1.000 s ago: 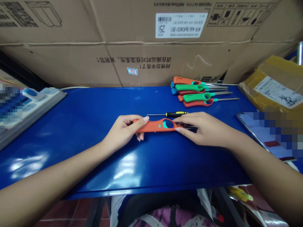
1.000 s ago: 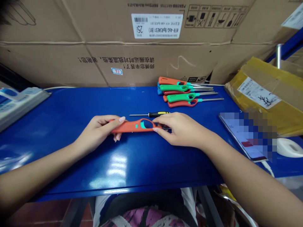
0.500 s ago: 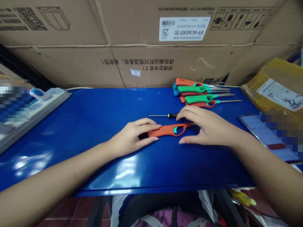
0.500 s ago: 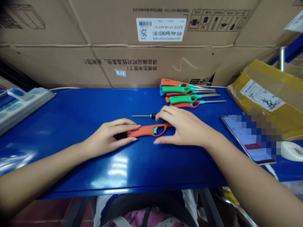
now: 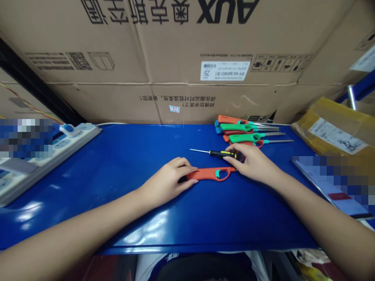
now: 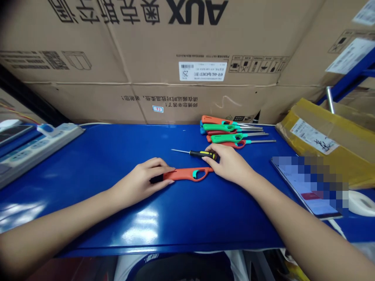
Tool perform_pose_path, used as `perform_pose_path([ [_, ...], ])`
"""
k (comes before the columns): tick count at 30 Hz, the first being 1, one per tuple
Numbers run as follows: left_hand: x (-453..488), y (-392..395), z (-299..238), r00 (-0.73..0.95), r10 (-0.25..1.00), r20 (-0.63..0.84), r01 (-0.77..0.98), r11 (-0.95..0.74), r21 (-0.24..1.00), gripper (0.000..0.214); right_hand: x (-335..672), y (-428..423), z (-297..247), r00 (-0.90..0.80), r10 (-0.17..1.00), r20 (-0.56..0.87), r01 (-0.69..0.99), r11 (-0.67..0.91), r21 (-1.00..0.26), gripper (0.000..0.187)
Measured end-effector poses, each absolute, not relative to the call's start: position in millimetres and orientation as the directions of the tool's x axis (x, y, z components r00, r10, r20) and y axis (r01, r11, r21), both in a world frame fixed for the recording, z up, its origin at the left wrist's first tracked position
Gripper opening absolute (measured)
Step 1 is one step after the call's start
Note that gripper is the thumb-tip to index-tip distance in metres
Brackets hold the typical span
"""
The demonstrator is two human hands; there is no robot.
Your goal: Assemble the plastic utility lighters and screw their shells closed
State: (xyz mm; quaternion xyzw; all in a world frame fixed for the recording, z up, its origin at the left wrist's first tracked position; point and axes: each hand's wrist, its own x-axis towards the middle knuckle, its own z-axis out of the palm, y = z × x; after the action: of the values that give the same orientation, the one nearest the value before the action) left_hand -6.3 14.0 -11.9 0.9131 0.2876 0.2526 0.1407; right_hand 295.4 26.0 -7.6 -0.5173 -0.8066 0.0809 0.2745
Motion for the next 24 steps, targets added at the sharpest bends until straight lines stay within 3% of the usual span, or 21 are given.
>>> perform_pose_path([
  [8,-4,11,-14,0.713,0.602,0.359,0.45,-0.785,0.425,0.028,290,33,-7,-0.052,0.809,0.586,0.805,0.381,-0.454,0.025],
  [24,2,3,-17,0.731,0.594,0.336,0.42,-0.78,0.465,0.038,283,53,-17,-0.111,0.8,0.59,0.82,0.409,-0.401,0.038],
])
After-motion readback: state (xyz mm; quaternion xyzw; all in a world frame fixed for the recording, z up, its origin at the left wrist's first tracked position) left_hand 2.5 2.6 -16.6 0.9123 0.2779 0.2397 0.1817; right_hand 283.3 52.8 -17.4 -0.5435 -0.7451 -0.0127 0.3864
